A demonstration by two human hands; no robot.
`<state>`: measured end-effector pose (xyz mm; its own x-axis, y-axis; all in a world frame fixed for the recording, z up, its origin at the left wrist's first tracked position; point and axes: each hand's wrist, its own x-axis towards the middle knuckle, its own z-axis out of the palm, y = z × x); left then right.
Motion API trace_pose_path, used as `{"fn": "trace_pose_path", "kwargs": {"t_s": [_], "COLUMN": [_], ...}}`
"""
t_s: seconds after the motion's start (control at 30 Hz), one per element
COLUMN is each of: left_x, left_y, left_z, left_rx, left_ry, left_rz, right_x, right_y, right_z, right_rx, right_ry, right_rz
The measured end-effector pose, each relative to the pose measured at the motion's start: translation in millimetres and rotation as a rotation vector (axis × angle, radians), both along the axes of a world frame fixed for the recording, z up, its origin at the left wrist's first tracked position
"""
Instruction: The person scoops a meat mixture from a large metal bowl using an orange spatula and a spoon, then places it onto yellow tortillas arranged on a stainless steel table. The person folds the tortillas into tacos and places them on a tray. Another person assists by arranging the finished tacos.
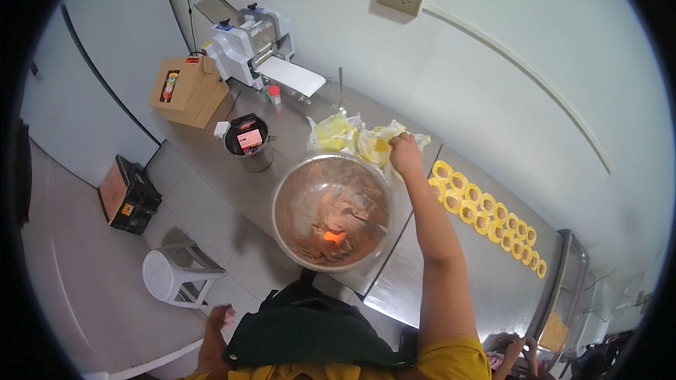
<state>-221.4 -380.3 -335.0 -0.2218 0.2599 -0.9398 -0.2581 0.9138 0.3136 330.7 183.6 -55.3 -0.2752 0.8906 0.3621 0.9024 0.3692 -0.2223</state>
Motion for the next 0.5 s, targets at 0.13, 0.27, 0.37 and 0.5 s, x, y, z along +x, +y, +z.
{"fn": "trace_pose_path", "kwargs": {"t_s": [0.13,0.27,0.37,0.5], "left_x": [16.7,-0.4,-33.3,-44.8], "left_y": [-25.9,20.0,60.8,145.0], "left_z": [-8.5,32.7,38.5,68.1], "left_rx": [-0.139,-0.062,0.036,0.254], "left_ry": [0.111,0.115,0.213,0.328], "left_rz": [0.114,0.183,0.112,0.146], "right_x": [-37.0,-65.0,-72.9,-73.4], "right_y": [28.0,37.3,43.7,40.7], "right_z": [-15.1,-22.8,-30.8,-23.7], "right_rx": [-0.104,-0.268,-0.386,-0.39], "right_ry": [-0.284,-0.365,-0.345,-0.237], "right_rz": [0.038,0.021,-0.07,-0.005]}}
